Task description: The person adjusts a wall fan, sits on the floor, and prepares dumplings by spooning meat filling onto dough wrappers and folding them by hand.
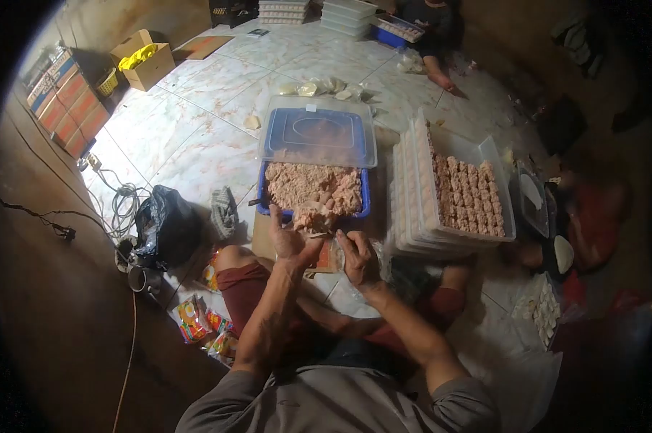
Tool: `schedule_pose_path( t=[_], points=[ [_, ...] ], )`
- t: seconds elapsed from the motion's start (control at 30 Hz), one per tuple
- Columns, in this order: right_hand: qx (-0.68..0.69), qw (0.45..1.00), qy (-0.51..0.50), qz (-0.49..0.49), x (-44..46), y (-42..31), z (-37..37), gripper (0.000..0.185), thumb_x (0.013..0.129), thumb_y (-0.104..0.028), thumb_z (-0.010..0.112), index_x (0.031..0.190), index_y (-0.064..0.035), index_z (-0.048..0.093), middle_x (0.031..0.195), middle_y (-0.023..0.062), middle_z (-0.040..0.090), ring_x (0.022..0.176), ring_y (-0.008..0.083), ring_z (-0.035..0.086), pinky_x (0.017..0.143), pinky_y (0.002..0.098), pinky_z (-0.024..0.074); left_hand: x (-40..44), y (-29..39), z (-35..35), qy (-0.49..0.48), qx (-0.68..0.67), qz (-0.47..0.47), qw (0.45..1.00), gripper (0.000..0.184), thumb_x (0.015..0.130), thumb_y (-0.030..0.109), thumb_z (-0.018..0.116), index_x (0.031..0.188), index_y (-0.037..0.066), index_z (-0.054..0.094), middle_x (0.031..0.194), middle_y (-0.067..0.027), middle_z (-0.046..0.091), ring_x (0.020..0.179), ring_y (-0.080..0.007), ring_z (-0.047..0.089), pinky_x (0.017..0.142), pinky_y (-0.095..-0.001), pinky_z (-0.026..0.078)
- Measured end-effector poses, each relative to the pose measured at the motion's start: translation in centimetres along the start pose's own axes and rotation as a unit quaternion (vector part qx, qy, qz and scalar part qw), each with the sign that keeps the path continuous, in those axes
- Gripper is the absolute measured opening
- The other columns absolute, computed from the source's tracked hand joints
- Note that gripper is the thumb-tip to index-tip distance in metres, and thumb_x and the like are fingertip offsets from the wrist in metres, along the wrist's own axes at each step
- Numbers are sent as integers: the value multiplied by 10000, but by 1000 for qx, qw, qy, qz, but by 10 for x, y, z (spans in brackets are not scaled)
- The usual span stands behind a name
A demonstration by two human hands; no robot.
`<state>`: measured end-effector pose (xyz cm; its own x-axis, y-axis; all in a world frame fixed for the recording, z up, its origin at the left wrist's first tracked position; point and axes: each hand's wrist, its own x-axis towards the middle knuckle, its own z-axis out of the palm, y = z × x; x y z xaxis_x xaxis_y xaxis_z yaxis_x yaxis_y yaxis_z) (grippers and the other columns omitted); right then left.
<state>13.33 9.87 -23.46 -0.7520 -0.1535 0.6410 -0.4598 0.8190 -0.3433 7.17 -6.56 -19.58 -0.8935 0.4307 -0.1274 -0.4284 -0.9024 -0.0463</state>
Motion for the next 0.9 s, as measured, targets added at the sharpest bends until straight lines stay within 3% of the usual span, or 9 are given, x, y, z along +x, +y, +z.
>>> schedule_pose_path(
  t=[0.07,0.2,0.3,0.37,0.47,0.63,0.67,0.77,0.9],
  points=[
    [-7,999,-21,-28,-2,13,-16,297,828,53,623,1117,5,668,896,112,573,832,285,605,704,355,508,-2,8,-8,-9,-56,19,998,837,975,592,399,1482,-61,271,1494,-251,391,1330,-370,460,1081,-488,395],
    [51,996,-64,26,-3,5,-48,287,817,59,608,1095,12,661,892,144,595,840,321,622,735,392,521,4,29,-47,95,-30,168,981,772,976,574,419,1416,-58,357,1405,-254,473,1259,-390,512,1030,-478,455],
    [147,982,-34,109,10,-20,-63,300,829,51,561,1113,1,645,904,190,617,857,390,631,740,446,516,-1,21,-52,56,17,124,991,779,963,594,437,1379,-63,397,1359,-246,503,1191,-389,549,1023,-470,466],
    [77,972,-194,104,12,-31,-66,295,883,-15,522,1162,-19,617,963,207,617,872,409,642,701,463,529,-7,9,-51,-13,-1,24,1000,811,942,628,457,1362,-65,423,1343,-237,513,1149,-375,562,1012,-467,465],
    [71,965,-214,132,24,-51,-85,327,866,-1,508,1164,-60,630,936,202,607,852,410,629,705,460,519,-10,-2,-55,-45,36,2,998,828,924,636,486,1350,-72,442,1327,-229,536,1119,-344,575,1005,-432,454],
    [43,959,-258,105,17,-43,-75,350,881,-30,526,1205,-94,642,897,195,591,808,396,613,694,450,505,-16,-7,-59,113,81,41,989,803,924,670,445,1284,-46,487,1215,-190,601,1071,-316,608,1006,-446,467],
    [22,989,-142,36,12,-48,-83,259,886,-36,524,1116,-43,643,905,200,592,791,395,611,680,451,499,-14,-3,-67,153,39,56,986,781,932,665,429,1273,-34,503,1175,-172,620,1073,-297,614,977,-431,487],
    [55,964,-186,182,25,-51,-78,215,881,-27,515,1059,-29,636,904,198,594,797,398,601,703,460,493,-18,-1,-77,112,30,38,993,736,954,625,413,1281,-28,503,1213,-185,603,1093,-317,601,987,-432,479],
    [63,963,-230,123,6,-37,-61,199,890,-33,503,1042,-33,631,886,225,594,854,406,590,757,496,476,-6,-3,-88,155,14,64,986,733,957,621,409,1306,-20,476,1222,-194,593,1094,-329,591,999,-456,463]
  ],
)
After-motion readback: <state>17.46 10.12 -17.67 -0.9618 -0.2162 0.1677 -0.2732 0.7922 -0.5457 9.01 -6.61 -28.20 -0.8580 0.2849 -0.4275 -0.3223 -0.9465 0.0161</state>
